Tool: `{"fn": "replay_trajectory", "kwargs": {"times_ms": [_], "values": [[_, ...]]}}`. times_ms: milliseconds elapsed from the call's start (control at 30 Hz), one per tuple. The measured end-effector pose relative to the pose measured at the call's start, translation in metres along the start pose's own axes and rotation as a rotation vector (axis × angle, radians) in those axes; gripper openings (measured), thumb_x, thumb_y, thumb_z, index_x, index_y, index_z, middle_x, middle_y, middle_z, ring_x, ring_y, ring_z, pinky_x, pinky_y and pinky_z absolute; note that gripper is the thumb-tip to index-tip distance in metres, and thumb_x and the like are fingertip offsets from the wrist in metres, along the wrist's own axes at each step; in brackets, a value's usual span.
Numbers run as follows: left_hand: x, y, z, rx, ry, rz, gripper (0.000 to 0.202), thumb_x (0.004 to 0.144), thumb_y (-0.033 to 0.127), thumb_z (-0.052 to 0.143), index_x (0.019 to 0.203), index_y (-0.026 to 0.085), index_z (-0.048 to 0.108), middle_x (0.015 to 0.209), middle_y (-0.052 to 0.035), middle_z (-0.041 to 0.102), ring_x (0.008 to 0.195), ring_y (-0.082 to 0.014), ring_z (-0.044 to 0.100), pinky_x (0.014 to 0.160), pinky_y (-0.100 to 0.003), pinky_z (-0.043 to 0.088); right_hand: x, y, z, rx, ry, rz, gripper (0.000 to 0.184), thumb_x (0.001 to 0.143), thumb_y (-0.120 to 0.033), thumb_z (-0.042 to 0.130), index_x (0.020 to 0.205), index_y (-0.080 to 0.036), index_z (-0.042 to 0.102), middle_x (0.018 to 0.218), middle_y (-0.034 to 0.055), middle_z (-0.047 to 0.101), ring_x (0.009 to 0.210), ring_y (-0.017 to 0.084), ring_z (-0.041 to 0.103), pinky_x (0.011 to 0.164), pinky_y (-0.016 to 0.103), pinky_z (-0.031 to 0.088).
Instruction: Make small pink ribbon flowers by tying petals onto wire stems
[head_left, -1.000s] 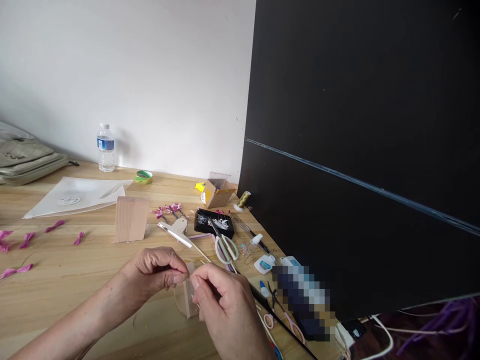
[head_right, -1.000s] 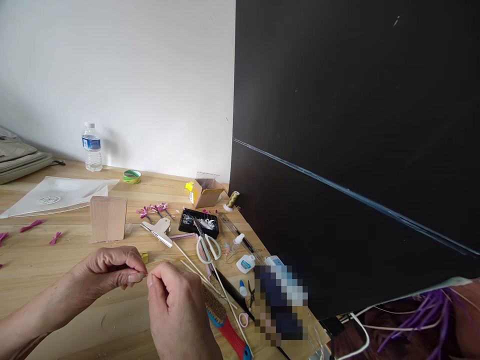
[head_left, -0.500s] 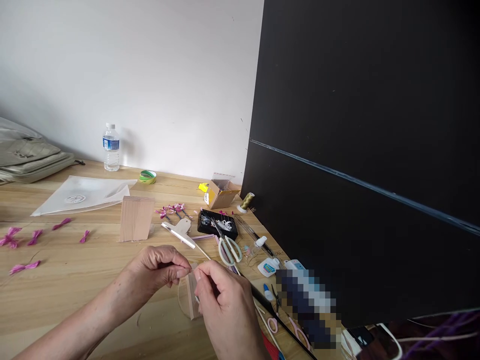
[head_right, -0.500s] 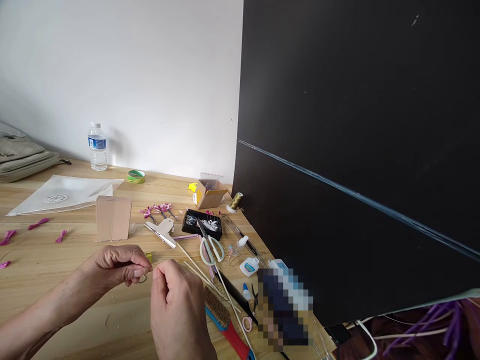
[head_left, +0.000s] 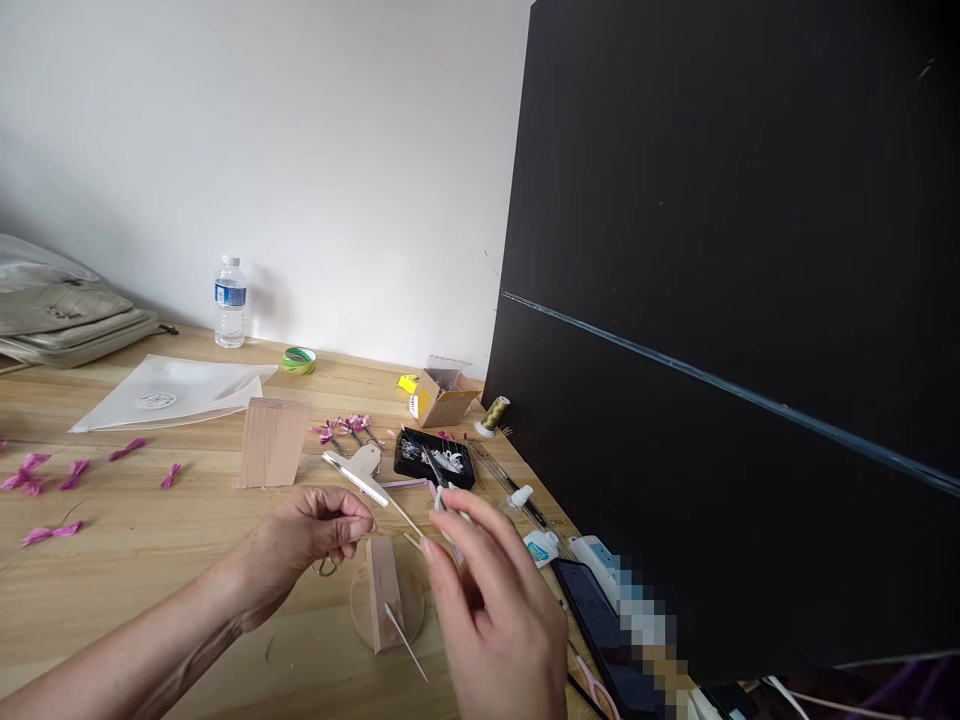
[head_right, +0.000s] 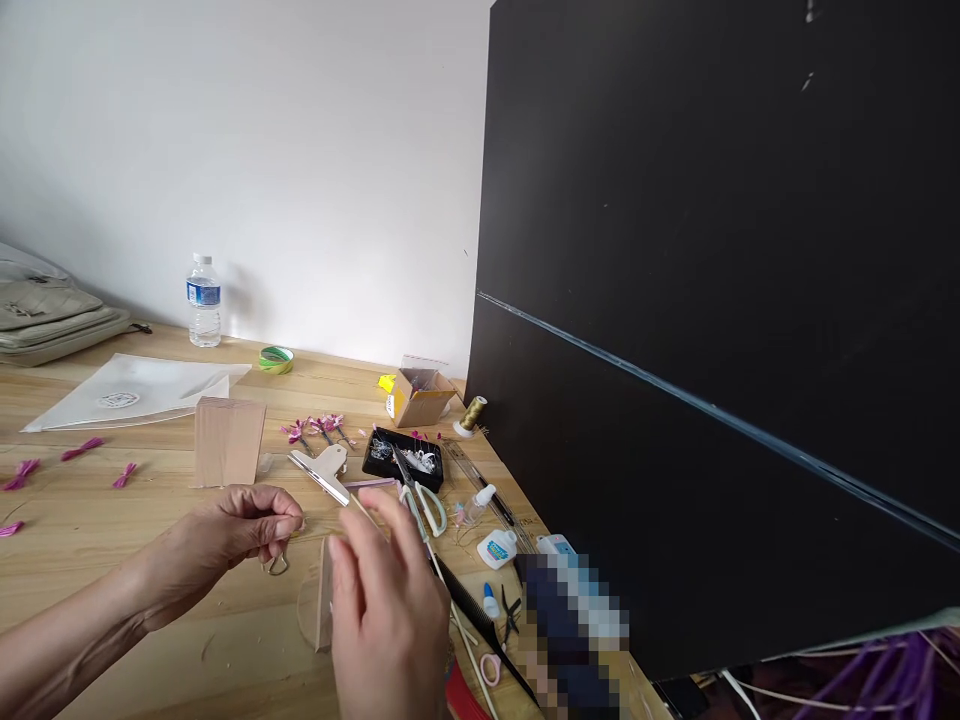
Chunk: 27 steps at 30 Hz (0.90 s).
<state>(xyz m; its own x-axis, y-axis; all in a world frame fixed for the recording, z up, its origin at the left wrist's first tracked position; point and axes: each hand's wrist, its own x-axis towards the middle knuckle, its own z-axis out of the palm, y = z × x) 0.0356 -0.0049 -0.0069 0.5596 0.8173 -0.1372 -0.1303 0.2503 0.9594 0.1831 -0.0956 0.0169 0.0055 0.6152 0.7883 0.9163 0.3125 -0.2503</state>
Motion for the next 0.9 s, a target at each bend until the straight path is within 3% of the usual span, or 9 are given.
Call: {"fn": "replay_trajectory", "kwargs": {"times_ms": [133, 267, 400, 633, 800, 900], "values": [[-0.001, 0.004, 0.003, -0.127, -0.030, -0.043, 0.028, 0.055, 0.037, 0.081, 0.058, 0.014, 0.065, 0.056, 0.0034, 0.053, 0.053, -0.0081, 0.039, 0.054, -0.022, 0.031, -0.006, -0.003, 0.007, -0.062, -0.057, -0.195, 0.018, 0.090, -0.016, 0.044, 0.093, -0.019, 0.062, 0.090, 0.0078, 0.068, 0.066, 0.016, 0.066, 0.055, 0.023, 0.051], [-0.003, 0.009, 0.009, -0.206, -0.067, -0.085, 0.027, 0.053, 0.033, 0.083, 0.054, 0.013, 0.065, 0.054, 0.0035, 0.054, 0.053, -0.0072, 0.041, 0.053, -0.020, 0.033, -0.006, 0.001, 0.021, -0.177, -0.058, -0.232, 0.026, 0.092, -0.015, 0.038, 0.085, -0.016, 0.064, 0.075, 0.0070, 0.066, 0.061, 0.017, 0.063, 0.054, 0.028, 0.049], [-0.002, 0.010, 0.011, -0.251, -0.094, -0.138, 0.027, 0.049, 0.030, 0.086, 0.053, 0.012, 0.065, 0.052, 0.0037, 0.054, 0.050, -0.0059, 0.043, 0.052, -0.018, 0.033, -0.004, 0.010, 0.022, -0.187, -0.077, -0.283, 0.033, 0.093, -0.014, 0.035, 0.079, -0.017, 0.066, 0.069, 0.0050, 0.063, 0.058, 0.016, 0.059, 0.054, 0.027, 0.047], [-0.002, 0.011, 0.011, -0.252, -0.124, -0.229, 0.030, 0.044, 0.029, 0.088, 0.055, 0.010, 0.067, 0.050, 0.0029, 0.056, 0.048, -0.0056, 0.046, 0.051, -0.018, 0.035, -0.004, 0.023, 0.012, -0.112, -0.194, -0.477, 0.025, 0.089, -0.008, 0.043, 0.094, -0.010, 0.067, 0.108, 0.0131, 0.067, 0.064, 0.014, 0.067, 0.060, 0.022, 0.053], [0.000, 0.014, 0.014, -0.240, -0.123, -0.259, 0.030, 0.043, 0.028, 0.088, 0.055, 0.011, 0.067, 0.049, 0.0033, 0.056, 0.047, -0.0060, 0.046, 0.050, -0.018, 0.034, -0.008, 0.027, 0.012, -0.153, -0.151, -0.448, 0.027, 0.090, -0.007, 0.040, 0.094, -0.010, 0.066, 0.096, 0.0135, 0.071, 0.067, 0.017, 0.070, 0.060, 0.023, 0.055], [0.001, 0.013, 0.015, -0.246, -0.129, -0.268, 0.029, 0.043, 0.028, 0.088, 0.054, 0.011, 0.067, 0.049, 0.0033, 0.057, 0.048, -0.0063, 0.046, 0.049, -0.019, 0.034, -0.009, 0.029, 0.012, -0.104, -0.196, -0.427, 0.028, 0.091, -0.008, 0.038, 0.091, -0.010, 0.065, 0.094, 0.0130, 0.071, 0.070, 0.017, 0.070, 0.065, 0.023, 0.056]]}}
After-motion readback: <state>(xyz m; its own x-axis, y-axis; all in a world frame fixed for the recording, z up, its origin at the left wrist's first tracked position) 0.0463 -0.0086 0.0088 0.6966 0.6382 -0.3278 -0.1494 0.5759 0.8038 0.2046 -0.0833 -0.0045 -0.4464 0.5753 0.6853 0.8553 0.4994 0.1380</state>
